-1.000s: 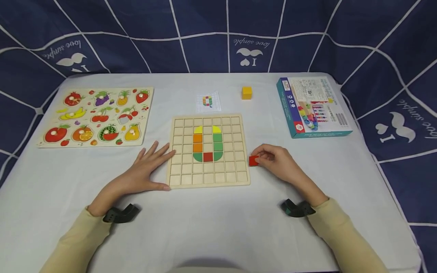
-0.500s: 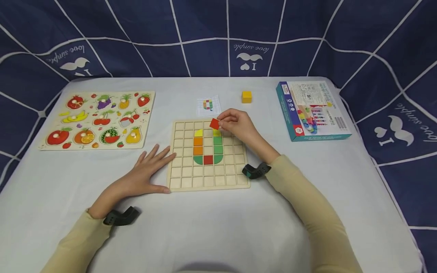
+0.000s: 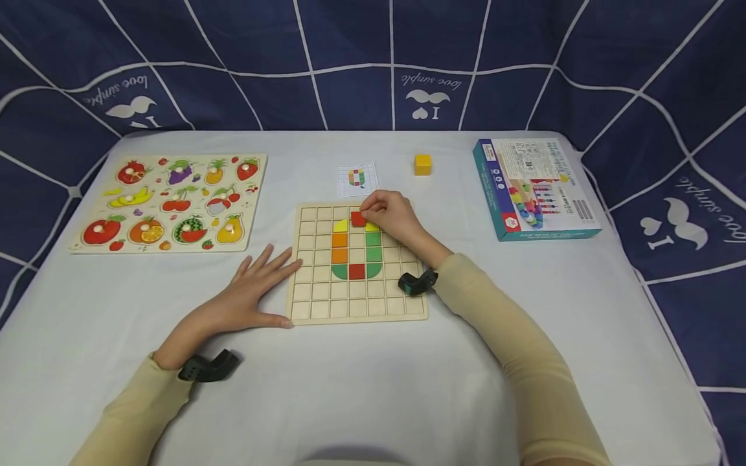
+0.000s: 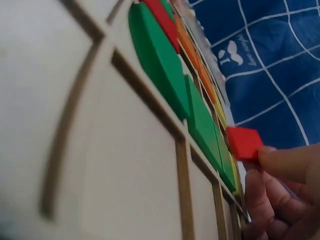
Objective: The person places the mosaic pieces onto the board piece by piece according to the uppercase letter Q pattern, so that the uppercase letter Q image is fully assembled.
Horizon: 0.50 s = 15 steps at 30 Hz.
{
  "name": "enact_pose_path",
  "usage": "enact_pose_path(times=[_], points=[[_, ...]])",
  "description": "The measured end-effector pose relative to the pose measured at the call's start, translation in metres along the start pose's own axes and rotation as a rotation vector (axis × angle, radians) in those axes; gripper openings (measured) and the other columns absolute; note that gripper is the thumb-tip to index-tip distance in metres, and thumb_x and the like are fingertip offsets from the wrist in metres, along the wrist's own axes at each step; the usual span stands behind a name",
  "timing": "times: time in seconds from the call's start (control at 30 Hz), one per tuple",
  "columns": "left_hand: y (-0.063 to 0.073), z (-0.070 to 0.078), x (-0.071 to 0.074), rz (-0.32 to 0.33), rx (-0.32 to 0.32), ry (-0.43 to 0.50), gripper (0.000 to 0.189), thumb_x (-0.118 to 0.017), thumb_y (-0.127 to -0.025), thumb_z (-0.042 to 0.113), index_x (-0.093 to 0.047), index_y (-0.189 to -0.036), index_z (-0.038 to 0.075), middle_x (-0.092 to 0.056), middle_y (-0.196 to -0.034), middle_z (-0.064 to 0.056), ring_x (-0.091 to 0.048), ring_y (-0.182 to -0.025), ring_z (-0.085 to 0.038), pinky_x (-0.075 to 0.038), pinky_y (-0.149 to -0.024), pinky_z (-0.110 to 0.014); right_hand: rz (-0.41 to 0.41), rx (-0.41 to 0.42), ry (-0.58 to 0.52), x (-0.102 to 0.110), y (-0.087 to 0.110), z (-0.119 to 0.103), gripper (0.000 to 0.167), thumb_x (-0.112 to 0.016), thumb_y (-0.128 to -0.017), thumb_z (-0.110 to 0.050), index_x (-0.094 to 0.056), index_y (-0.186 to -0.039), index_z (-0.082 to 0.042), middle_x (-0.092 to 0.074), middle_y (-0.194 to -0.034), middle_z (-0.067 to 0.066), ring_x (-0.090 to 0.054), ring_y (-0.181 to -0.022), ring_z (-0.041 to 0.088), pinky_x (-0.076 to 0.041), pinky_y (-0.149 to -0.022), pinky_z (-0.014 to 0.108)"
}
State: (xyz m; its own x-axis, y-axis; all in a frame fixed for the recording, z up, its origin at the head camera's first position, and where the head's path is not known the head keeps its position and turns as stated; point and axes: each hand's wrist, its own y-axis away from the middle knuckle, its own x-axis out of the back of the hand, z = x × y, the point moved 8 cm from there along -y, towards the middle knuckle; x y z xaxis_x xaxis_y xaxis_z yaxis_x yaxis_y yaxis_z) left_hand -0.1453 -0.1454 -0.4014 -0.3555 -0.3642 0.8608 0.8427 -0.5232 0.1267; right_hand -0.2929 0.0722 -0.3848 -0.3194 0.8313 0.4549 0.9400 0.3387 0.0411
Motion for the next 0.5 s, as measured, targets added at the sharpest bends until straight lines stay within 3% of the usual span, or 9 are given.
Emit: enact_pose_path(times=[0.5], points=[[0.0007, -0.0004, -0.0007, -0.001, 0.001, -0.006, 0.103, -0.075, -0.067, 0.059, -0.027, -0.149, 0.018, -0.012, -0.155, -0.007, 0.009, -0.139, -0.031, 0.005, -0.104, -0.057, -0.005, 0.025, 0.129, -0.0053, 0.0026, -0.0013, 0.006, -0.069, -0.086, -0.011, -0.066, -0.086, -0.005, -0.063, -0.079, 0.005, -0.052, -0.072, 0.02, -0.041, -0.065, 0.029]])
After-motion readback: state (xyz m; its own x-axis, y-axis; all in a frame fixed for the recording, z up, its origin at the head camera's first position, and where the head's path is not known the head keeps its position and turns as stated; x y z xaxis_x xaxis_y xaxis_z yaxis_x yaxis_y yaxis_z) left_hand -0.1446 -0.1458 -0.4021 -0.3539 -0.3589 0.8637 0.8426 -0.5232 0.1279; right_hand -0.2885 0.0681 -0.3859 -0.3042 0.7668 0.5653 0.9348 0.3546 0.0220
